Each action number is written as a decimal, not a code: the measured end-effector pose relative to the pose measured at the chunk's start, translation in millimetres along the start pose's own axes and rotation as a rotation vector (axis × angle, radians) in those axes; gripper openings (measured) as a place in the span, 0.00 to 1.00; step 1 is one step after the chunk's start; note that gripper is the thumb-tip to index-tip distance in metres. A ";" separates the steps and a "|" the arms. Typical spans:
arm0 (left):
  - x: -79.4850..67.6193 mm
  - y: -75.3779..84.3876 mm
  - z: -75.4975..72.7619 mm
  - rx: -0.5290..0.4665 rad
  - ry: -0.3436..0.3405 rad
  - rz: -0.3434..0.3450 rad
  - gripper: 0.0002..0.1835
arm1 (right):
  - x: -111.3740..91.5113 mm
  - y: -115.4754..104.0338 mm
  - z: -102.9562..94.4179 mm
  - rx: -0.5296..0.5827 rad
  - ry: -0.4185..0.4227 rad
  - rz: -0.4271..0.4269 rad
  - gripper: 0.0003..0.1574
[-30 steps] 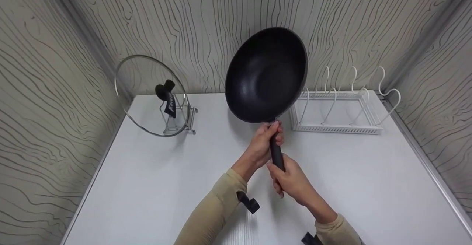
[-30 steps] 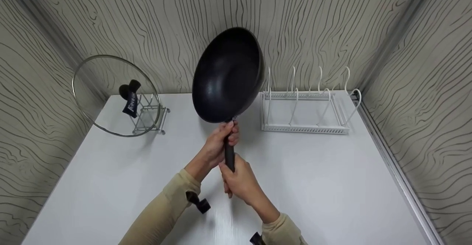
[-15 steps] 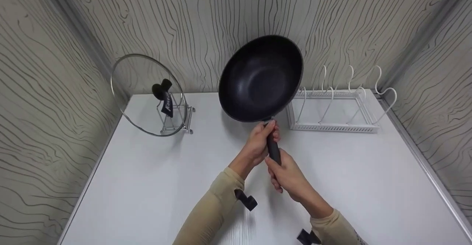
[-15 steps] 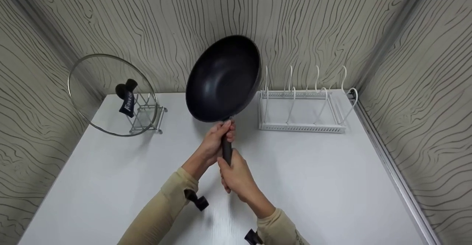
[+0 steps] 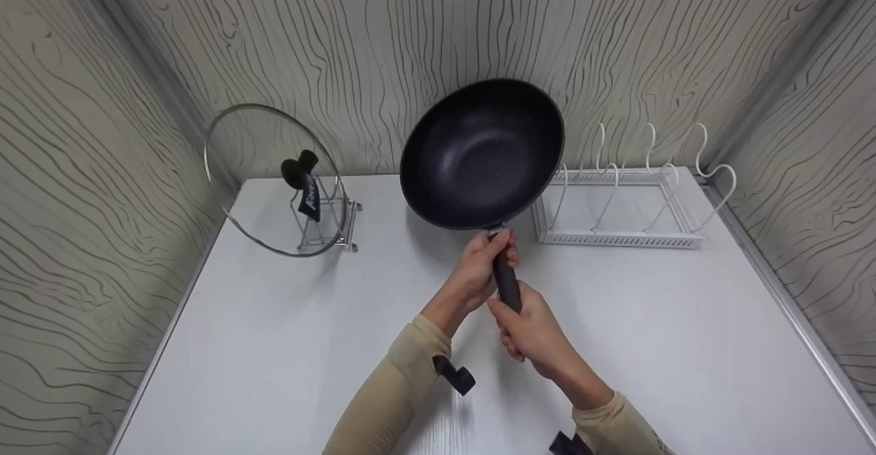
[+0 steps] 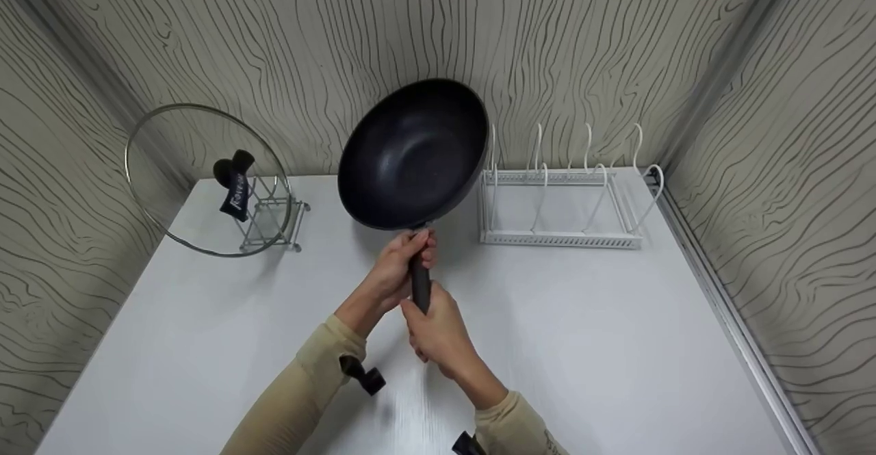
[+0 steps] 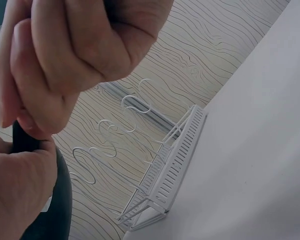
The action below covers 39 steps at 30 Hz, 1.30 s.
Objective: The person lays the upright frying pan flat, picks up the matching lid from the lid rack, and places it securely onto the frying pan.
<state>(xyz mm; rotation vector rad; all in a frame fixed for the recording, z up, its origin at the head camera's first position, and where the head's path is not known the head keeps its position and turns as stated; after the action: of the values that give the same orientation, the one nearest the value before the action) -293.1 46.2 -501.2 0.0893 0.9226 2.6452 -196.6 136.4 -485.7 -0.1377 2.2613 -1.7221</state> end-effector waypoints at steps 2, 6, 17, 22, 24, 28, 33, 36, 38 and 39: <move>-0.3 0.7 2.0 -0.016 -0.001 -0.004 0.06 | -0.3 0.1 -3.3 0.006 -0.014 -0.007 0.14; 0.5 1.3 4.7 -0.070 -0.001 -0.013 0.07 | -0.1 -0.9 -10.1 0.040 -0.046 -0.037 0.15; 4.4 -3.2 4.1 -0.253 -0.009 -0.005 0.08 | 1.7 0.7 -11.9 0.052 -0.133 -0.088 0.16; 3.2 -1.3 2.9 -0.244 -0.019 0.006 0.06 | 3.2 0.6 -9.0 0.034 -0.118 -0.099 0.17; 2.7 -0.9 1.2 -0.219 -0.024 0.002 0.06 | 4.2 1.1 -7.7 0.042 -0.101 -0.090 0.18; 2.9 -0.7 -4.5 -0.159 -0.039 0.000 0.06 | 6.4 1.4 -5.4 0.066 -0.060 -0.036 0.22; 1.7 -1.8 -14.2 -0.084 -0.036 -0.001 0.06 | 3.0 -2.6 -3.8 0.095 -0.042 0.052 0.23; 0.9 -1.1 -14.2 -0.087 -0.024 -0.003 0.07 | 2.7 -6.0 -0.9 0.114 -0.010 0.087 0.18; 1.6 -1.0 -12.6 -0.092 -0.030 -0.002 0.08 | 4.3 -6.2 1.4 0.128 0.020 0.095 0.17; 1.8 -1.2 -11.9 -0.094 -0.028 -0.002 0.08 | 4.9 -5.5 2.2 0.129 0.036 0.095 0.17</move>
<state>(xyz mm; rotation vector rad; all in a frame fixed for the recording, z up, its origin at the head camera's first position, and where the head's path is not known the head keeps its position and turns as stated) -296.5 40.7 -511.4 0.1028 0.7873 2.6739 -201.2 131.6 -481.8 0.0279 2.1363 -1.8273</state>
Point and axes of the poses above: each hand's wrist, its own x-axis towards the middle knuckle, its own z-axis out of the palm, y = z × x, the point moved 3 cm from there along x, towards the middle knuckle, and after that the axes turned 12 degrees about -x, right-handed, at the moved point
